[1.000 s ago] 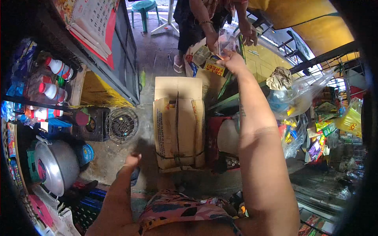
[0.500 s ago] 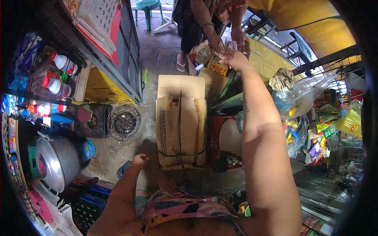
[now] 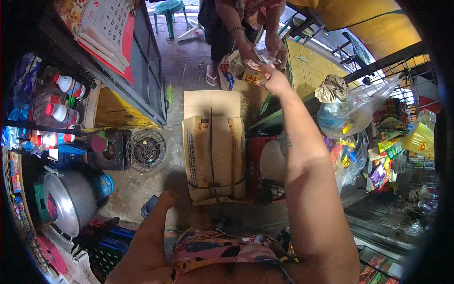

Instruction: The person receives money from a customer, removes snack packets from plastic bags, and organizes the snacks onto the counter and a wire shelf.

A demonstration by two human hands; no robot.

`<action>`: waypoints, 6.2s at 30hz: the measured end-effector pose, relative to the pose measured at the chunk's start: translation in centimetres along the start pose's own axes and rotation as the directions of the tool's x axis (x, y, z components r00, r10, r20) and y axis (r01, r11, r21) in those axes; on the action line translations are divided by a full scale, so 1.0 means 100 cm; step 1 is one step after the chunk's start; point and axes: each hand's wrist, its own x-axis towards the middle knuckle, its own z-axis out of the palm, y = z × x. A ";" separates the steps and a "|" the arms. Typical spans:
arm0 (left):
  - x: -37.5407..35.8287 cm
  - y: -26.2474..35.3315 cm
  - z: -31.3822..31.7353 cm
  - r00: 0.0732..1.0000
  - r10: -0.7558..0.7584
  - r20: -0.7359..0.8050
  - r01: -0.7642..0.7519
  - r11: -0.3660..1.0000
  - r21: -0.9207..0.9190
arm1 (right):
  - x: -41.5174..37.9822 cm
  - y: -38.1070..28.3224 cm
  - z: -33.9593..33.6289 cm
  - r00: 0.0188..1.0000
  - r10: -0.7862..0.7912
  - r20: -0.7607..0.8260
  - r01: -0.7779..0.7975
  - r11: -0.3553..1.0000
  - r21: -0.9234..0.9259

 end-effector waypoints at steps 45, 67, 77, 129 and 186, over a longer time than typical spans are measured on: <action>-0.065 0.197 -0.033 0.915 0.385 0.120 -0.394 0.793 0.465 | -0.728 0.044 0.126 0.602 0.662 0.447 -0.789 0.580 0.204; 0.000 0.273 -0.014 0.874 0.486 0.019 -0.475 0.843 0.252 | -0.492 0.126 -0.105 0.618 0.595 -0.515 -0.309 0.785 0.536; 0.008 0.087 0.003 0.962 0.264 -0.069 -0.244 0.945 0.218 | -0.439 0.350 -0.096 0.535 0.764 -0.361 -0.440 0.617 0.653; -0.021 0.219 0.017 0.955 0.205 -0.214 -0.213 0.977 -0.016 | -0.417 0.247 -0.200 0.320 0.552 -0.770 -0.355 0.823 0.443; -0.214 0.453 -0.099 0.478 0.810 -0.339 -0.811 0.259 -0.525 | -0.490 0.020 -0.069 0.941 0.256 -0.219 0.032 0.581 0.813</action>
